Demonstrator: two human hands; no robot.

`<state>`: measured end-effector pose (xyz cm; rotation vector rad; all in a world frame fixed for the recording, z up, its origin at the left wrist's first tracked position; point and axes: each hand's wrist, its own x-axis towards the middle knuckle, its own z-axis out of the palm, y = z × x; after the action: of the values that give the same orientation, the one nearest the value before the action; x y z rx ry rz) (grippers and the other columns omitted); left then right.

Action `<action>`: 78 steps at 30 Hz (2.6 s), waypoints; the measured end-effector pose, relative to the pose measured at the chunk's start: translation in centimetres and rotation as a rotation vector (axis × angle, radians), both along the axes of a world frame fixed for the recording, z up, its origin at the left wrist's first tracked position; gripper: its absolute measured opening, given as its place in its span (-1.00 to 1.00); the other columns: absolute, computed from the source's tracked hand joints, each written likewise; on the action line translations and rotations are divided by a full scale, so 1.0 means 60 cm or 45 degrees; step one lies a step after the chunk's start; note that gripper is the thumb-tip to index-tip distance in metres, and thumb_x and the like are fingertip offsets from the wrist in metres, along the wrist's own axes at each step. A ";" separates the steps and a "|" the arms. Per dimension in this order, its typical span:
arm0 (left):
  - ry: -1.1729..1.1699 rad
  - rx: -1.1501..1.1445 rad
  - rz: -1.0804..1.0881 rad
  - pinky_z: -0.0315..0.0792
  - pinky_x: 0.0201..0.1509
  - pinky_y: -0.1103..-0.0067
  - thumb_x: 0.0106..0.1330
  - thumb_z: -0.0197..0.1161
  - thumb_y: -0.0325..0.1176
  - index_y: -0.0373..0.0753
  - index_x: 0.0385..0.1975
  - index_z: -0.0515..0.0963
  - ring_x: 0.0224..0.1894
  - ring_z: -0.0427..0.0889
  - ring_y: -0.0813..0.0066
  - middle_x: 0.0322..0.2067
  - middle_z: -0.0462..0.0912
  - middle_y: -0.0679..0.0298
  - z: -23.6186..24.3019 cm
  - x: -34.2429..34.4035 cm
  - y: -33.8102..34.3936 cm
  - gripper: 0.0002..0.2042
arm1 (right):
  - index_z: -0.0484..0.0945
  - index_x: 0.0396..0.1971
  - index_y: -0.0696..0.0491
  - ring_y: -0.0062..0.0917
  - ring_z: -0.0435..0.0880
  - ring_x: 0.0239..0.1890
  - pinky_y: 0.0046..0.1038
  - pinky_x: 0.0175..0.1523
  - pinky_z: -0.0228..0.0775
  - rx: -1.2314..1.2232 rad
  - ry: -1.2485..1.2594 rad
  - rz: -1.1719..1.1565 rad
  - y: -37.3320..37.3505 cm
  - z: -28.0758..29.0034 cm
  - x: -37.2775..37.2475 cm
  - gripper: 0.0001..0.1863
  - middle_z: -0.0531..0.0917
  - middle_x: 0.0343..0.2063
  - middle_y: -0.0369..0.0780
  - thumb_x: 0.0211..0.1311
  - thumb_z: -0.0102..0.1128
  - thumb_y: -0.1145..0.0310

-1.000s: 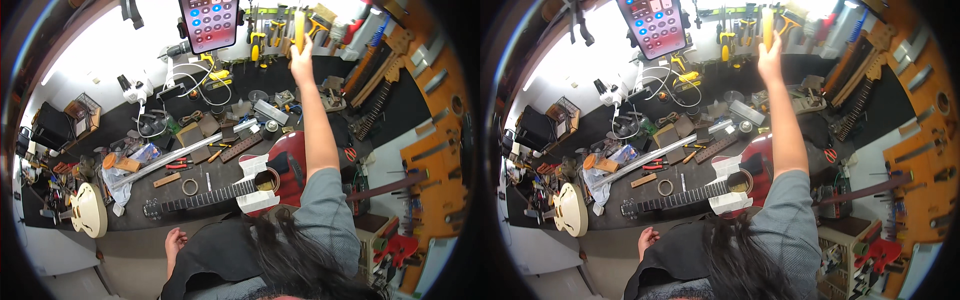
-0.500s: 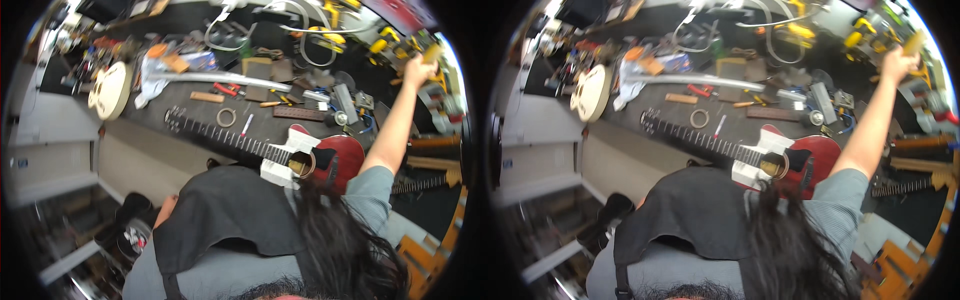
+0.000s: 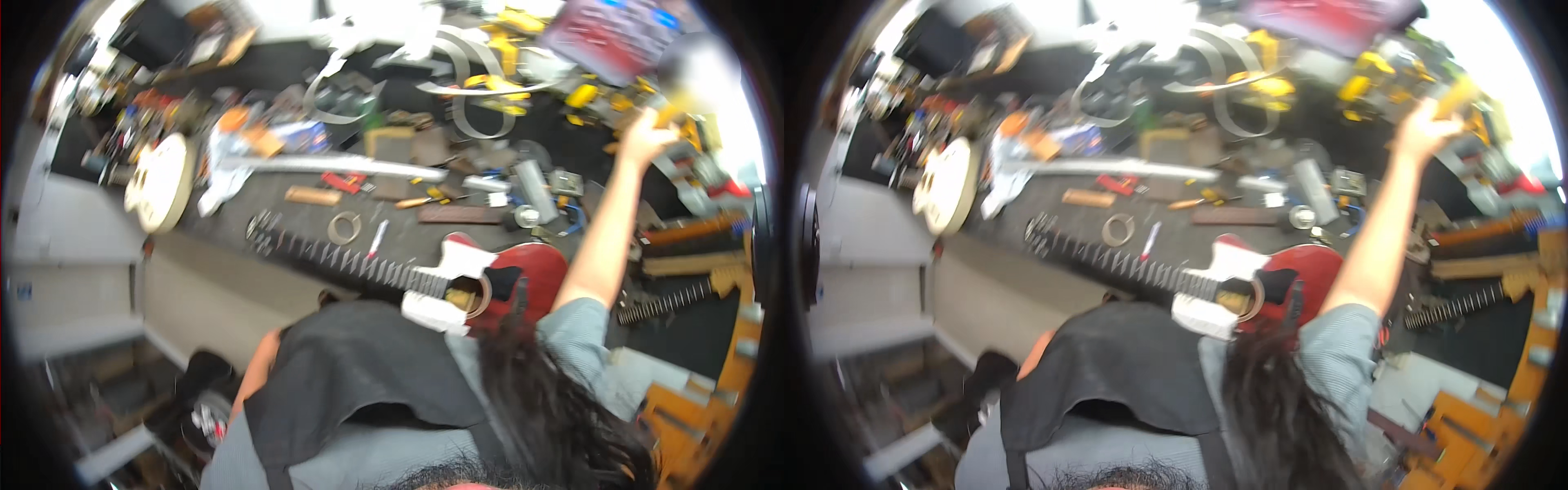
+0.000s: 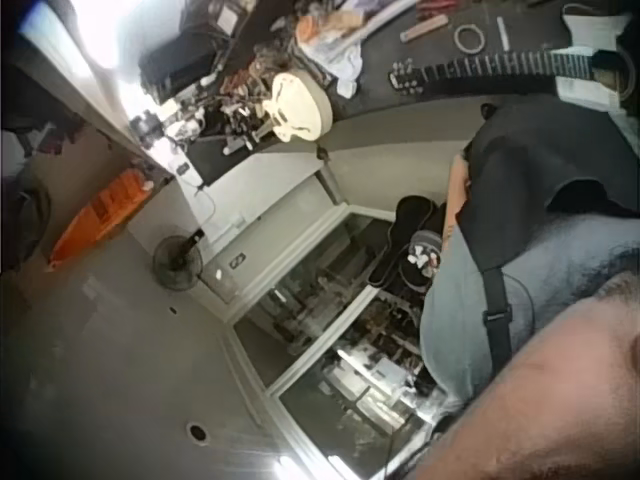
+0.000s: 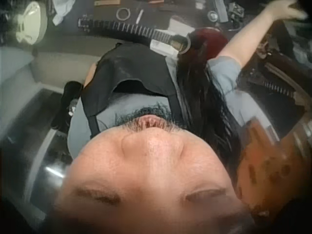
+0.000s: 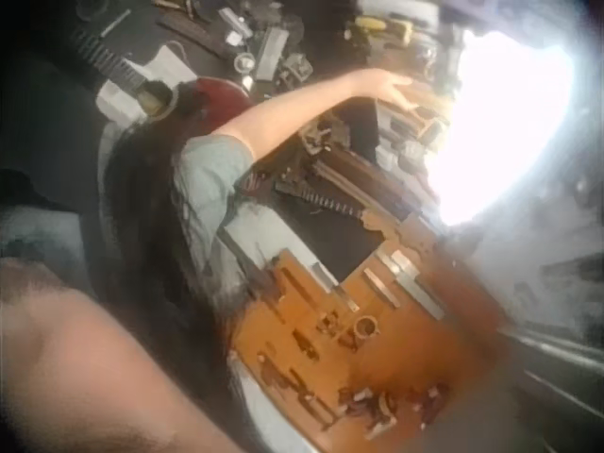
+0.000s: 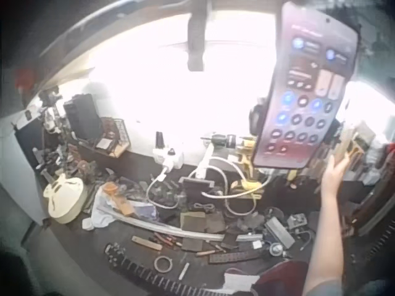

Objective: The person sands the fretboard of a red acoustic guitar using a sanding block, moving back and forth along the frets. They then use a brush to sweep away dust from the fretboard. Finally, the person uses a red marker to draw lines along the fretboard edges.

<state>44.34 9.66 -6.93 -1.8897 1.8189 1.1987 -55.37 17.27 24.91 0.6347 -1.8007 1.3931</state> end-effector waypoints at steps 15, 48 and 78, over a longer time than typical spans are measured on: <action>0.068 -0.007 -0.127 0.57 0.19 0.20 0.56 0.15 -0.30 -0.41 0.14 0.65 0.11 0.78 -0.02 0.01 0.80 -0.14 0.041 -0.199 -0.092 -0.65 | 0.35 0.47 -0.04 -0.43 0.71 -0.26 -0.31 -0.13 0.62 -0.600 -0.822 1.165 0.199 0.010 0.190 -0.58 0.62 0.00 -0.14 0.76 -0.12 0.28; 0.259 -0.044 -0.798 0.57 0.15 0.22 0.53 0.17 -0.31 -0.39 0.07 0.66 0.04 0.78 0.01 -0.05 0.80 -0.12 0.077 -0.590 -0.004 -0.69 | 0.38 0.49 0.19 -0.01 0.64 0.32 -0.06 0.41 0.49 0.786 -0.630 -0.380 0.625 0.157 -0.015 -0.21 0.61 0.29 0.08 0.53 0.21 -0.10; -0.062 0.003 -0.325 0.57 0.11 0.23 0.50 0.19 -0.32 -0.37 0.01 0.67 -0.01 0.78 0.04 -0.11 0.80 -0.11 0.138 -0.478 0.360 -0.73 | 0.54 0.27 0.16 -0.17 0.63 0.24 -0.18 0.30 0.53 1.204 -0.534 -0.166 0.386 0.253 -0.333 -0.54 0.53 0.21 0.10 0.60 0.09 0.15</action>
<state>15.68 31.26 1.33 -1.6099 1.9589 1.0573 -75.35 40.42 40.09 0.6872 -2.7903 0.5310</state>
